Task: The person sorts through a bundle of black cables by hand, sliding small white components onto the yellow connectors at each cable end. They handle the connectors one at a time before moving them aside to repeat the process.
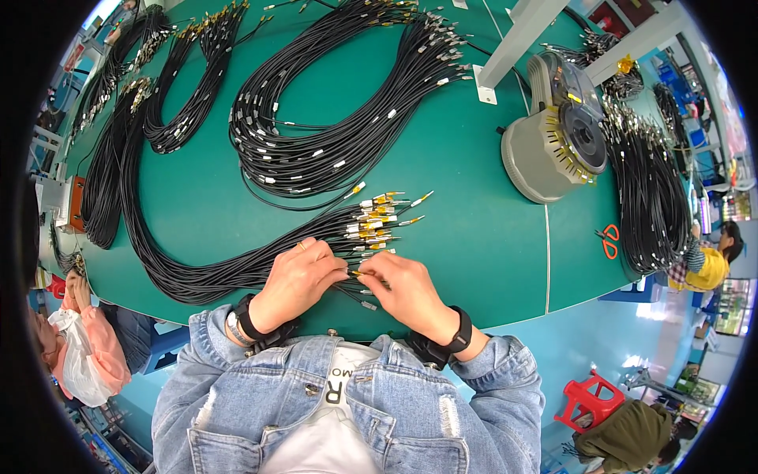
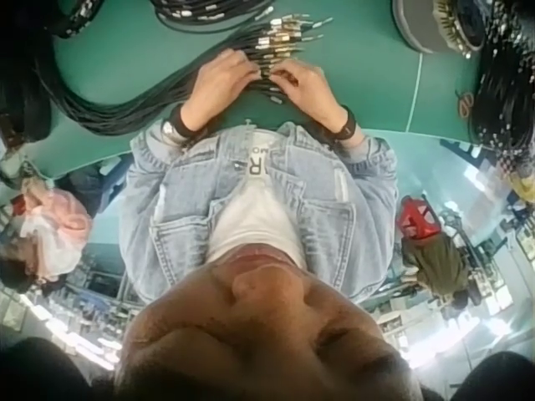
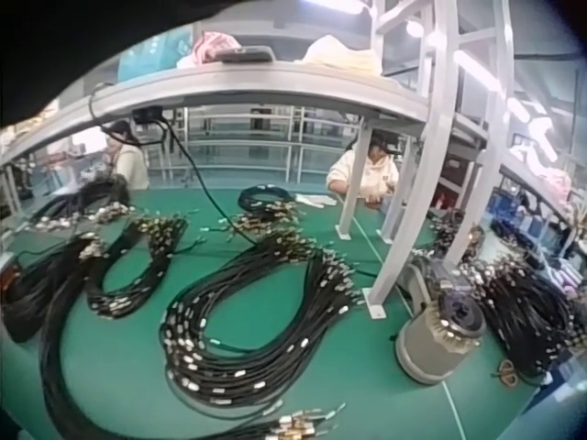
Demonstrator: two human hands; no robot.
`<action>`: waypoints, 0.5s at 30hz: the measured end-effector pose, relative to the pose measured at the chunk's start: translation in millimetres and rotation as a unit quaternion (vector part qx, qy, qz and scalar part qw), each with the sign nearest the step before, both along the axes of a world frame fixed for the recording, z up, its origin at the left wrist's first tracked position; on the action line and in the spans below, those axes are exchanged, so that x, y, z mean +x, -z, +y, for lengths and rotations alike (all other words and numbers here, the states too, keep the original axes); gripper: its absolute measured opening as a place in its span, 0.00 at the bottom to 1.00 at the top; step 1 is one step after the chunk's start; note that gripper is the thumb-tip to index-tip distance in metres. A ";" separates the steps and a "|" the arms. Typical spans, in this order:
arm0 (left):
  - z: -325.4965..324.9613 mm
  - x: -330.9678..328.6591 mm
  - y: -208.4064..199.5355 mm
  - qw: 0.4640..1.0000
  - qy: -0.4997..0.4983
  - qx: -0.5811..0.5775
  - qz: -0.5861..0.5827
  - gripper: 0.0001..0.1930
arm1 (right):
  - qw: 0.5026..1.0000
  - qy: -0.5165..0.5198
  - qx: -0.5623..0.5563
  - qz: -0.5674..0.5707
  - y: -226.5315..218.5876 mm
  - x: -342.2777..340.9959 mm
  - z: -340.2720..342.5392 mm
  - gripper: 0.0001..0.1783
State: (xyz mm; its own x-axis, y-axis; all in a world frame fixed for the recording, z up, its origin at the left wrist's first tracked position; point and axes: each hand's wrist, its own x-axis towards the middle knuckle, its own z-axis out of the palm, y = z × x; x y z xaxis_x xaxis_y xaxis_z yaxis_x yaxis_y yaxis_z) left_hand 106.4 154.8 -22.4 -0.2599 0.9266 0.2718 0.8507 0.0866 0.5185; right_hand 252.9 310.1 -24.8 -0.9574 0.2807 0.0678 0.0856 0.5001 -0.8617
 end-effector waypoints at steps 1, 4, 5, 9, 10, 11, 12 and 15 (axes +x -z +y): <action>0.1 -1.0 0.2 1.000 0.006 0.012 -0.012 0.08 | 1.000 0.000 0.000 0.000 -0.5 0.4 1.4 0.04; 2.0 -0.7 -5.3 1.000 0.006 0.025 -0.008 0.09 | 0.940 0.036 -0.283 -0.184 -4.2 0.7 7.4 0.06; 2.4 -0.1 -6.3 0.999 0.005 0.032 -0.006 0.09 | 0.940 0.035 -0.284 -0.185 -5.8 0.0 8.6 0.06; 4.8 2.4 1.0 0.996 0.023 0.084 0.009 0.08 | 0.884 0.022 -0.415 -0.212 -10.0 -2.2 10.8 0.08; 4.8 2.4 1.5 0.996 0.023 0.084 0.009 0.08 | 0.889 0.025 -0.407 -0.207 -9.9 -1.9 10.3 0.08; 4.6 2.3 1.9 0.996 0.027 0.082 0.007 0.08 | 0.894 0.027 -0.400 -0.203 -9.7 -1.6 9.7 0.08; 4.3 2.2 2.2 0.996 0.030 0.079 0.005 0.08 | 0.898 0.030 -0.392 -0.198 -9.7 -1.4 9.3 0.08; 3.8 2.8 3.3 0.996 0.033 0.077 -0.006 0.09 | 0.900 0.032 -0.383 -0.204 -11.8 -1.2 8.9 0.07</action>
State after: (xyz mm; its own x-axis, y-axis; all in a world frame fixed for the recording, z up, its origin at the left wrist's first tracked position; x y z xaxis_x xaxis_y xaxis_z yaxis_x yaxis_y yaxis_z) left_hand 109.2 158.6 -25.7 -0.2039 0.8892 0.4096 0.8455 -0.0509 0.5315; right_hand 251.7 319.0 -12.9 -0.8390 0.1506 -0.5228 0.4805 -0.2456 -0.8419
